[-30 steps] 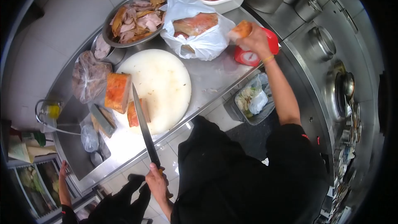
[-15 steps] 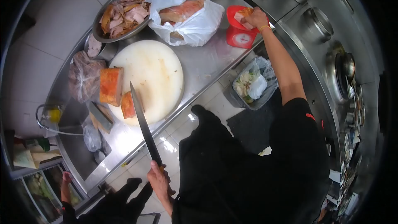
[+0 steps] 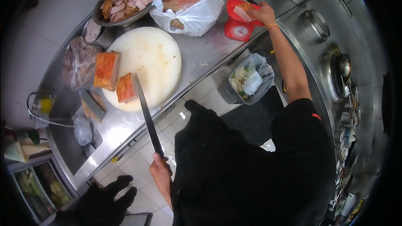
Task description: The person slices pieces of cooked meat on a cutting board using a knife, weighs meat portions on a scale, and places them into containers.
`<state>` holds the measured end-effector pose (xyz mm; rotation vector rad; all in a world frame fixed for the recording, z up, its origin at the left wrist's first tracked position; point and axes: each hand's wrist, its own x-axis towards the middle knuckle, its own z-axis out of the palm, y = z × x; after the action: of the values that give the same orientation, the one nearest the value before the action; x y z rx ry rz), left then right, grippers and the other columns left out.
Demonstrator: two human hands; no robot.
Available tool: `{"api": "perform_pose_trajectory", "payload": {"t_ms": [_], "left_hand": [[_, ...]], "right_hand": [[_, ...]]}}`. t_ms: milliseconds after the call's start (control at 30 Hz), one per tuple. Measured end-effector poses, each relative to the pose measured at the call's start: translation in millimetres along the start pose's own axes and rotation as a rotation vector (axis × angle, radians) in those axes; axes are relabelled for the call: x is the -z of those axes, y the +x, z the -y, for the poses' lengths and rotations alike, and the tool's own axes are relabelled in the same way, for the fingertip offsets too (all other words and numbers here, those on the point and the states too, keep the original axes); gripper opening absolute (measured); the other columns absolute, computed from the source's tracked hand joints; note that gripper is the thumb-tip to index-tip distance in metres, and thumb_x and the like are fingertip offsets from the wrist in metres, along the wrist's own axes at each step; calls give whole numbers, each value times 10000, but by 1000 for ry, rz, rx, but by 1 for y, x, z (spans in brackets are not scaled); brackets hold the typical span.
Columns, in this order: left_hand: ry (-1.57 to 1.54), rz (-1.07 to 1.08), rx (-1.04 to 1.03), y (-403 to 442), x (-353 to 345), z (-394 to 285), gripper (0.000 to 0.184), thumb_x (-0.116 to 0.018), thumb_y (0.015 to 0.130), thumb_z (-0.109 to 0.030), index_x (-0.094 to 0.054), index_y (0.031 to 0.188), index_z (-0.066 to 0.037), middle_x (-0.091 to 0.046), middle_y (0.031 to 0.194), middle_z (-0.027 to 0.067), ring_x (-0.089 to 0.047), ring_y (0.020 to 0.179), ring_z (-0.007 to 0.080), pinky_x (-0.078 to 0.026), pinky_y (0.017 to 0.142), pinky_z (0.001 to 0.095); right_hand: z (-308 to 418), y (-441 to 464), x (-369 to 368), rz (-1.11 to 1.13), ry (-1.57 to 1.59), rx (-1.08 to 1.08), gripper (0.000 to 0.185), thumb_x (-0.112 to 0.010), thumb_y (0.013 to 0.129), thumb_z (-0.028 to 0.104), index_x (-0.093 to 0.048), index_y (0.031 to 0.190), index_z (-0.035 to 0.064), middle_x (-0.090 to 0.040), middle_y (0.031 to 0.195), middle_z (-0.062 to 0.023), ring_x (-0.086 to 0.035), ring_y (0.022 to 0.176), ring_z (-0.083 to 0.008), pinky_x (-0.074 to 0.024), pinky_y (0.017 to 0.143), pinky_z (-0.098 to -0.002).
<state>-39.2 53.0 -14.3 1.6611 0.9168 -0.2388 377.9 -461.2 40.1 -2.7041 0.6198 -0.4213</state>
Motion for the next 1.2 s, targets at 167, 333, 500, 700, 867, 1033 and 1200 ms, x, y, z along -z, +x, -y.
{"api": "perform_pose_trajectory", "payload": {"t_ms": [167,333,500,700,867,1033,1200], "left_hand": [[60,-4,-27,2,-1,4,737,-434,1019,-609,-623,767,58,-420,514,-4,-386,433,92,-273,426,284],[53,-14,-49,8,-2,4,750,-402,1013,-638,-613,780,43,-400,498,-4,-380,411,100,-258,408,287],[29,-46,-40,16,-14,-25,741,-398,1039,-578,-634,761,67,-439,498,21,-422,427,110,-308,419,293],[92,-88,-95,42,-34,-53,721,-401,1051,-535,-647,759,76,-462,508,34,-449,453,122,-337,445,314],[30,-126,-88,50,-65,-97,751,-384,1021,-628,-623,785,44,-398,473,5,-385,379,101,-254,384,287],[148,-144,-12,53,-91,-165,655,-380,1061,-498,-673,896,64,-478,526,14,-426,447,117,-322,426,302],[151,-267,34,65,-125,-190,645,-383,1065,-480,-669,884,68,-454,520,2,-407,442,113,-306,422,304]], "right_hand": [[4,9,-4,10,-31,48,891,-800,651,543,-596,1322,-7,-627,1308,-238,-598,1239,-342,-476,1040,-388],[15,20,-13,81,-90,75,945,-841,604,513,-578,1326,-37,-634,1288,-246,-606,1220,-356,-474,1042,-392],[1,42,-44,223,-225,69,1101,-866,576,473,-398,1484,62,-582,1361,-242,-570,1259,-366,-452,1079,-412],[9,43,-33,367,-137,122,983,-887,538,380,-520,1399,81,-634,1300,-208,-598,1226,-351,-471,1046,-398],[-2,78,-32,379,202,46,802,-904,538,320,-628,1253,82,-694,1176,-142,-674,1073,-276,-513,965,-345],[50,147,-12,322,715,15,722,-911,582,268,-622,1208,57,-698,1116,-107,-680,981,-195,-534,902,-317],[123,242,-49,260,611,178,887,-878,594,394,-569,1344,33,-670,1236,-181,-652,1131,-310,-490,1002,-330]]}}
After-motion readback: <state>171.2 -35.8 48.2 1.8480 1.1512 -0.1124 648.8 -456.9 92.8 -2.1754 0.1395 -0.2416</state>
